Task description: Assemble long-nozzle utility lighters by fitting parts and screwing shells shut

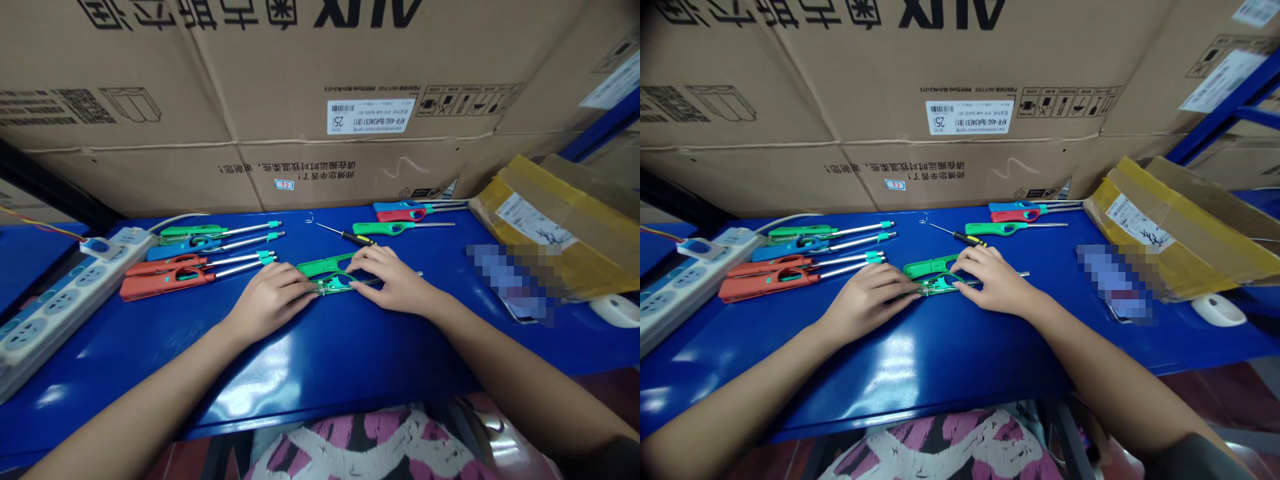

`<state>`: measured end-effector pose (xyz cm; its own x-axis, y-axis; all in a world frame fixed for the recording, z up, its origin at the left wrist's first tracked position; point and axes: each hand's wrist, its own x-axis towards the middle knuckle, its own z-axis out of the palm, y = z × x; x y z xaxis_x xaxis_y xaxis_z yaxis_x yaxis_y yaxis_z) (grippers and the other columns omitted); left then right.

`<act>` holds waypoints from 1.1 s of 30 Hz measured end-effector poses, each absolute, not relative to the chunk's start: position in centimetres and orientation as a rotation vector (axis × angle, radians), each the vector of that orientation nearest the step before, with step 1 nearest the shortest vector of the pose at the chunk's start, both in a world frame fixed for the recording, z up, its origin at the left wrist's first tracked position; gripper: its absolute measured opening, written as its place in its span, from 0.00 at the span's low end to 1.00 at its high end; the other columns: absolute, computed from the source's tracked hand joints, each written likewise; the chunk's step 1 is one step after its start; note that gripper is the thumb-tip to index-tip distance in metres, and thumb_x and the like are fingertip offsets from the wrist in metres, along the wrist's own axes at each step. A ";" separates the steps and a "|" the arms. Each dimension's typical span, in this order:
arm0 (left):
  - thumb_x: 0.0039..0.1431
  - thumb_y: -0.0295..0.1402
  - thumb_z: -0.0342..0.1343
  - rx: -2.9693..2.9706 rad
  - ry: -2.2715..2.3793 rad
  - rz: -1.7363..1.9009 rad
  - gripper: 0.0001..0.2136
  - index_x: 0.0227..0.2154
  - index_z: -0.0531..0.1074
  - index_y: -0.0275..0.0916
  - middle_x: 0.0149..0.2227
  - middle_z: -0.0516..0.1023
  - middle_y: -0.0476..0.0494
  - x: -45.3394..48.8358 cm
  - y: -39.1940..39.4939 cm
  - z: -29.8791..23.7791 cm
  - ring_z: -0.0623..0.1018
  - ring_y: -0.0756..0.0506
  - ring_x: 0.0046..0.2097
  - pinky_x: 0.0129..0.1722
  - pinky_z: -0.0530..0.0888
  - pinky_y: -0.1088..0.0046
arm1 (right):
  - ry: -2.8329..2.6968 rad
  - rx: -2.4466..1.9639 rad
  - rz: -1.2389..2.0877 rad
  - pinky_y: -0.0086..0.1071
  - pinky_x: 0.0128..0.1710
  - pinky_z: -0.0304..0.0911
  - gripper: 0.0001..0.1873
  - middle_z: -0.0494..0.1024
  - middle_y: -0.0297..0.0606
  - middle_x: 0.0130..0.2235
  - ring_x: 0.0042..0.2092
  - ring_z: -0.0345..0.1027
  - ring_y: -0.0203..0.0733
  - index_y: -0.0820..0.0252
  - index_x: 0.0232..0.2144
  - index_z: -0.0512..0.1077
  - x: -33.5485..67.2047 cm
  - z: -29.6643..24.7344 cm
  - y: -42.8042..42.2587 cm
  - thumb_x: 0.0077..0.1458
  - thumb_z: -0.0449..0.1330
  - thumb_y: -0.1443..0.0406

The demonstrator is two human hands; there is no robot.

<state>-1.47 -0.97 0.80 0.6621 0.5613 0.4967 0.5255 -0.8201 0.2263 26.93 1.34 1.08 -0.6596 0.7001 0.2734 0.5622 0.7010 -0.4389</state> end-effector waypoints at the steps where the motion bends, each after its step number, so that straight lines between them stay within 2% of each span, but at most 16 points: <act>1: 0.65 0.30 0.59 2.840 0.867 0.902 0.07 0.44 0.78 0.38 0.39 0.82 0.44 -1.5 -1.0 0.8 0.77 0.45 0.40 0.41 0.73 0.66 | -2.467 -0.960 0.425 0.45 0.54 0.56 0.09 0.75 0.41 0.47 0.51 0.68 0.47 0.55 0.46 0.73 26.6 1.0 1.1 0.64 0.59 0.62; 8: 0.67 0.23 0.54 2.915 0.630 0.932 0.13 0.53 0.72 0.35 0.42 0.82 0.39 -1.1 -1.6 1.4 0.77 0.43 0.46 0.45 0.75 0.64 | -2.490 -0.828 0.407 0.47 0.59 0.55 0.13 0.71 0.44 0.54 0.58 0.62 0.49 0.53 0.50 0.74 24.8 0.1 -0.1 0.63 0.60 0.63; 16: 0.72 0.25 0.47 2.923 0.484 0.893 0.14 0.56 0.70 0.32 0.48 0.80 0.37 -1.2 -1.9 1.1 0.76 0.42 0.51 0.50 0.75 0.63 | -2.503 -0.796 0.399 0.48 0.59 0.57 0.10 0.71 0.43 0.55 0.58 0.62 0.49 0.53 0.47 0.75 24.3 0.0 -0.3 0.64 0.59 0.62; 20: 0.72 0.25 0.45 2.965 0.408 0.894 0.14 0.55 0.70 0.29 0.48 0.81 0.35 -0.9 -2.2 1.6 0.77 0.41 0.51 0.50 0.76 0.62 | -2.499 -0.792 0.395 0.48 0.59 0.56 0.10 0.71 0.44 0.55 0.58 0.62 0.49 0.54 0.46 0.75 24.2 0.0 -0.3 0.64 0.59 0.62; 24: 0.73 0.25 0.44 2.998 0.380 0.849 0.15 0.56 0.70 0.32 0.47 0.82 0.36 -0.8 -2.3 2.1 0.78 0.42 0.51 0.51 0.76 0.62 | -2.511 -0.764 0.389 0.49 0.59 0.56 0.09 0.71 0.45 0.56 0.59 0.61 0.50 0.56 0.44 0.75 24.2 -0.1 -0.4 0.63 0.59 0.64; 27: 0.73 0.26 0.45 2.987 0.432 0.843 0.15 0.56 0.70 0.34 0.46 0.82 0.37 -0.8 -2.3 2.0 0.78 0.42 0.49 0.49 0.77 0.62 | -2.498 -0.774 0.392 0.49 0.59 0.55 0.06 0.70 0.44 0.56 0.59 0.61 0.49 0.55 0.41 0.74 24.1 -0.1 -0.5 0.63 0.58 0.65; 33: 0.67 0.24 0.54 2.861 0.579 0.886 0.14 0.55 0.72 0.35 0.43 0.80 0.37 -0.8 -2.0 1.2 0.77 0.43 0.46 0.45 0.77 0.64 | -2.475 -0.831 0.440 0.49 0.59 0.55 0.04 0.71 0.44 0.55 0.58 0.62 0.49 0.55 0.39 0.74 24.1 0.1 -0.5 0.62 0.60 0.64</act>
